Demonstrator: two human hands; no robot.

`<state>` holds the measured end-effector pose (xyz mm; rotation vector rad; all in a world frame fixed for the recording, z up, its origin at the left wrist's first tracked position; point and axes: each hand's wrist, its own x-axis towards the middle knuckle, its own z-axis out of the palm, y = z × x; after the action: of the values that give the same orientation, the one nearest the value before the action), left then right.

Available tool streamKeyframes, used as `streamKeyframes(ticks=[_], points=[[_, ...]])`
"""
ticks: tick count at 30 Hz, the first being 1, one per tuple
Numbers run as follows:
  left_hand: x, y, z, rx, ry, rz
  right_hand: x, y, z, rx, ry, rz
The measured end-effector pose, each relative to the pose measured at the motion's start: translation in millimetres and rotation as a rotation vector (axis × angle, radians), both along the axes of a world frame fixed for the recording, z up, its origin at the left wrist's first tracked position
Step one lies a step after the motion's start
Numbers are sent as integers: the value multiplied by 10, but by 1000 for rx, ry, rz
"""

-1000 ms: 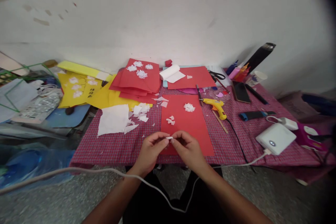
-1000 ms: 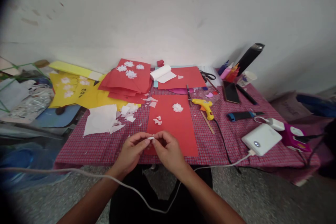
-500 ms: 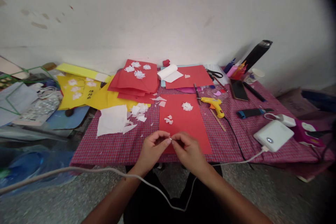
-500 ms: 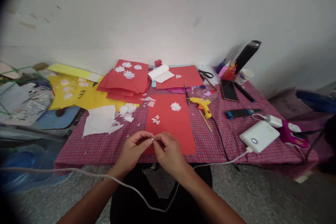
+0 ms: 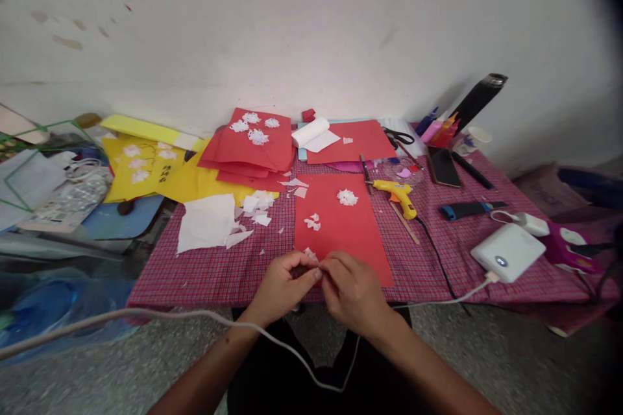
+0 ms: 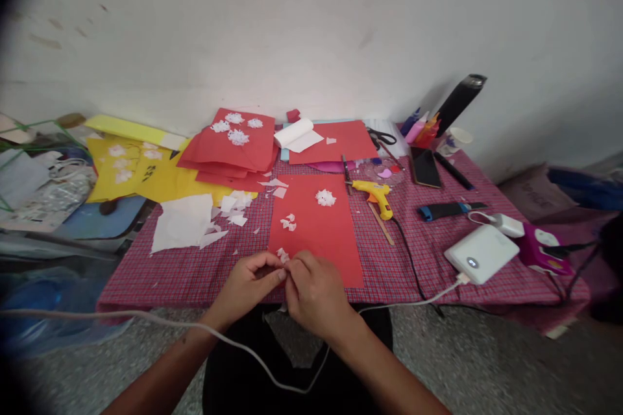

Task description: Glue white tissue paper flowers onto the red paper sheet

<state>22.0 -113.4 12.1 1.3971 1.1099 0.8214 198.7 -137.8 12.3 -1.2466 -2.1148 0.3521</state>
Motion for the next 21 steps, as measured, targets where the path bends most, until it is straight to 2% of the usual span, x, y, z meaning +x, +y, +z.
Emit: streamKeyframes(ticks=[3, 6, 10, 14, 17, 19, 20, 21], points=[[-1, 15, 10, 21, 10, -1, -3, 7, 23, -30, 17, 4], [24, 27, -11, 25, -27, 36, -24, 26, 31, -94, 185, -7], [70, 23, -39, 3, -93, 73, -62, 44, 7, -193, 428, -96], [65, 89, -13, 46, -32, 66, -3, 154, -26, -313, 516, -163], [43, 281, 2, 297, 212, 134, 131, 424, -31, -412, 404, -221], [47, 459, -20, 460, 411, 143, 223, 676, -23, -466, 170, -251], [59, 546, -41, 494, 485, 123, 260, 805, -19, -490, 8, -247], [76, 626, -66, 511, 540, 99, 287, 928, -16, -505, -47, -232]])
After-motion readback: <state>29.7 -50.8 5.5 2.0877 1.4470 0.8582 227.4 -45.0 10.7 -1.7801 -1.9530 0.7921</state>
